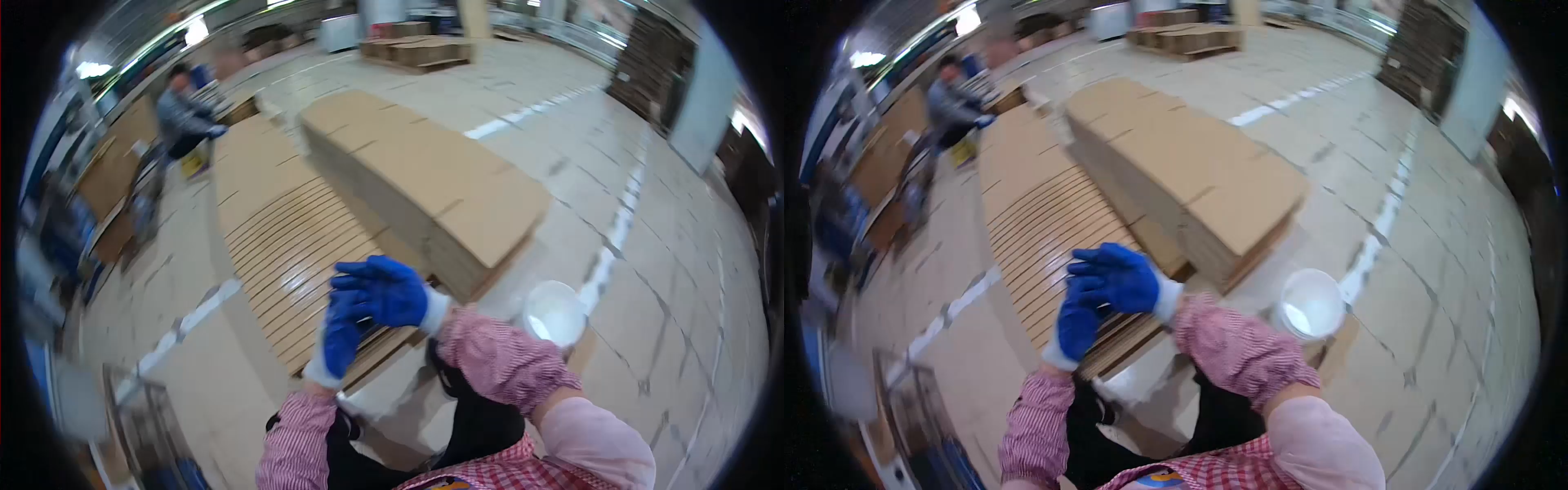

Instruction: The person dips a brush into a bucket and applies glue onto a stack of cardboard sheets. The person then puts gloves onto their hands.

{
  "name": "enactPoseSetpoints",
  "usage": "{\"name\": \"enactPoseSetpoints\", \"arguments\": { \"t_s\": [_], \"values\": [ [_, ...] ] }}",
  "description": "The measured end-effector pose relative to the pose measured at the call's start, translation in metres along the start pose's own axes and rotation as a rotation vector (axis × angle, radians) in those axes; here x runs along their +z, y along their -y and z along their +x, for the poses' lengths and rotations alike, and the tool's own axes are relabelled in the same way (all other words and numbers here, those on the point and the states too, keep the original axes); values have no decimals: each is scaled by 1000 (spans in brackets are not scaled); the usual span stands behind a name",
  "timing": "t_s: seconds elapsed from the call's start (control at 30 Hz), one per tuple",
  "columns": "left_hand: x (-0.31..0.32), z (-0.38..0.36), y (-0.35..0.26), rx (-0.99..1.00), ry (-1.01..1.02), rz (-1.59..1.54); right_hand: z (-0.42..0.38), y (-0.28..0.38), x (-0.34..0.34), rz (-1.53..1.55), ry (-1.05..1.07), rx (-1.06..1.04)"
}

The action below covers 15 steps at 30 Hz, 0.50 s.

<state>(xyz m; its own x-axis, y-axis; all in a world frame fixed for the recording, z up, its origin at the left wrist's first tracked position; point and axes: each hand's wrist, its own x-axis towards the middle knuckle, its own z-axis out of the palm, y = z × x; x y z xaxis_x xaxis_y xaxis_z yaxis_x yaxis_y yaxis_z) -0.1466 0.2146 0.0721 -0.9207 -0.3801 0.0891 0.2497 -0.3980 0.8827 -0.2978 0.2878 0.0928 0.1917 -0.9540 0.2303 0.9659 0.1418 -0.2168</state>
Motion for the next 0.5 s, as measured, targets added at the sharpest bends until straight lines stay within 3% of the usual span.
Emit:
{"name": "enactPoseSetpoints", "arguments": {
  "t_s": [0.03,0.07,0.1,0.13,0.2,0.23,0.3,0.5],
  "values": [
    [5,6,4,77,55,63,-5,-4,-4,-254,151,-248],
    [25,11,0,104,-22,-17,-6,-11,-12,-541,285,-488],
    [44,13,-4,114,-97,-99,-11,-13,-18,-545,273,-466],
    [37,13,-4,38,-28,-136,-13,-16,-23,-537,261,-440],
    [-1,16,14,-45,-41,-141,-9,-28,-30,147,150,-99],
    [-15,17,26,-41,-128,-110,-13,-30,-23,143,137,-140],
    [-11,19,24,-51,-98,-85,-15,-32,-9,8,-149,-121],
    [11,20,5,-30,-126,-39,-9,-29,-6,-31,-107,-146]
  ]
}}
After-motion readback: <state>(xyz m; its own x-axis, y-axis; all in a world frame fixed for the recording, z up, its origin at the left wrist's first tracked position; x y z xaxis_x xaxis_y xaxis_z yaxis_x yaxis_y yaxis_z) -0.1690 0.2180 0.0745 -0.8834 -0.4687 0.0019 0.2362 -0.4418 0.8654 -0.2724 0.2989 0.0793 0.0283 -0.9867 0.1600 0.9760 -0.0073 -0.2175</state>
